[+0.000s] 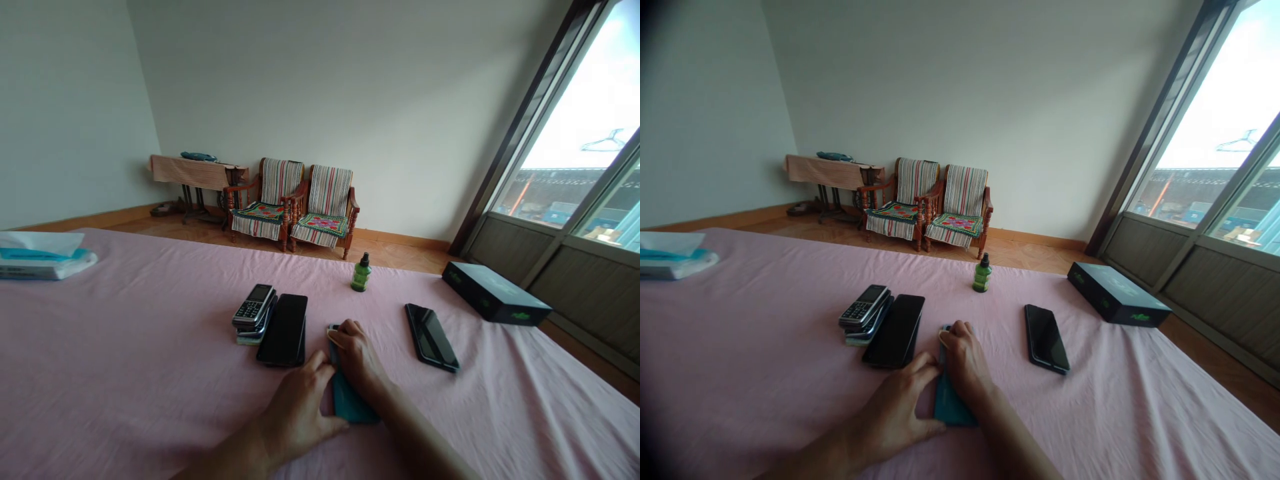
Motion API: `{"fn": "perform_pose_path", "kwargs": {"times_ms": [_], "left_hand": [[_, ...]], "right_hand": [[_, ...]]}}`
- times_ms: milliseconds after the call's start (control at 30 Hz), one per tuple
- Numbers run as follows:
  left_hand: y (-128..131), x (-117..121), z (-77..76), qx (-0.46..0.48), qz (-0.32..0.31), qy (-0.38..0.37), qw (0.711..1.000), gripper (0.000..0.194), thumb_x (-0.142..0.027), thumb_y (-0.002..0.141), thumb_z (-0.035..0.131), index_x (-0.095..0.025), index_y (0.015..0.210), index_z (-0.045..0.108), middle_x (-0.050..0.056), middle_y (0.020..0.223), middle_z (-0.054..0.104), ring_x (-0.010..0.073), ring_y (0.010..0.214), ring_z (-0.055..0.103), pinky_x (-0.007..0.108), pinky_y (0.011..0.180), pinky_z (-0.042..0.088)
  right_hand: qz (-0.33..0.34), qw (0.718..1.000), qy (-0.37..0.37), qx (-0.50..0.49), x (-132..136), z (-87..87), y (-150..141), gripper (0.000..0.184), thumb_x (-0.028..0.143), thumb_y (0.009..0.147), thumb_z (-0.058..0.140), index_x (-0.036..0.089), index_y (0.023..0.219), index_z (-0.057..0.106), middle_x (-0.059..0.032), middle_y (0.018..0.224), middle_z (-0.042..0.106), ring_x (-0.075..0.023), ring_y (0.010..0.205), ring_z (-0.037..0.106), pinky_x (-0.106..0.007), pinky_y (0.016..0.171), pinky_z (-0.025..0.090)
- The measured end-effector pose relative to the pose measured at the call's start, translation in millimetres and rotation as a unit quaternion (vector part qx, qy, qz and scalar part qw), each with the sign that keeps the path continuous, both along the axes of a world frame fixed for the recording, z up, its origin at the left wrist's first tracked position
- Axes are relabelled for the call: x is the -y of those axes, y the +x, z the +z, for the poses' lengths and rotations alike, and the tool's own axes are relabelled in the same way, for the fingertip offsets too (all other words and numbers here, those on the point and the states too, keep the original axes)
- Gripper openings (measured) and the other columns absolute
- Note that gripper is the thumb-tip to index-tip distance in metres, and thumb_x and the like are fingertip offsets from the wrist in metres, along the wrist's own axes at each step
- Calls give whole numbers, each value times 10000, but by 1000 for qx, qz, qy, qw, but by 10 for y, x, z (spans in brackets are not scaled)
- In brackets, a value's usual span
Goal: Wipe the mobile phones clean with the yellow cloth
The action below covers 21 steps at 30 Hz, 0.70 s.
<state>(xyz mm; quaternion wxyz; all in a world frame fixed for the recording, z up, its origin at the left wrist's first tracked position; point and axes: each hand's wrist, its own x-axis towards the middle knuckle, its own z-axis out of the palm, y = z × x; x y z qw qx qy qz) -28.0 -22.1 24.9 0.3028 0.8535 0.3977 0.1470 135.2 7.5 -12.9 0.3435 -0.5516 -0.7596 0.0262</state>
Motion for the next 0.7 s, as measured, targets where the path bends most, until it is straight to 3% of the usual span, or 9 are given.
{"fn": "perform_pose_path", "kwargs": {"times_ms": [167, 267, 433, 567, 700], "left_hand": [[24, -4, -57, 1, 36, 36, 999, 817, -267, 550, 826, -218, 1258, 422, 100, 1277, 495, 310, 1205, 467, 412, 1018, 386], [23, -12, -78, 18, 25, 42, 999, 962, -238, 555, 824, -222, 1362, 301, 108, 1342, 461, 292, 1247, 441, 398, 1039, 373], [-6, -49, -93, 30, -7, 36, 999, 910, -277, 592, 794, -241, 1372, 325, 102, 1396, 440, 282, 1263, 444, 398, 1041, 379], [-23, -78, -88, 25, -30, 33, 999, 784, -288, 611, 759, -248, 1319, 426, 95, 1402, 439, 294, 1234, 480, 404, 1021, 403], [-21, -88, -65, 17, -37, 43, 998, 715, -263, 623, 730, -219, 1290, 477, 94, 1398, 446, 289, 1214, 500, 377, 1019, 413]], "right_hand": [[23, 1000, -11, -13, 189, 38, 59, 269, 29, 857, 477, 191, 826, 690, -38, 815, 523, -168, 801, 486, -265, 706, 407], [41, 998, -23, -30, 345, 69, 59, 278, 43, 870, 459, 185, 820, 692, -41, 811, 516, -168, 799, 495, -266, 696, 413], [72, 995, -54, -48, 595, 105, 29, 258, 27, 844, 484, 184, 839, 688, -47, 829, 524, -175, 797, 503, -276, 689, 420], [86, 992, -75, -52, 787, 106, 11, 345, -24, 829, 454, 213, 914, 690, -46, 854, 536, -171, 811, 511, -272, 686, 425], [103, 989, -92, -46, 965, 82, 34, 314, 32, 882, 448, 234, 938, 682, -44, 863, 546, -169, 828, 520, -272, 698, 443]]}}
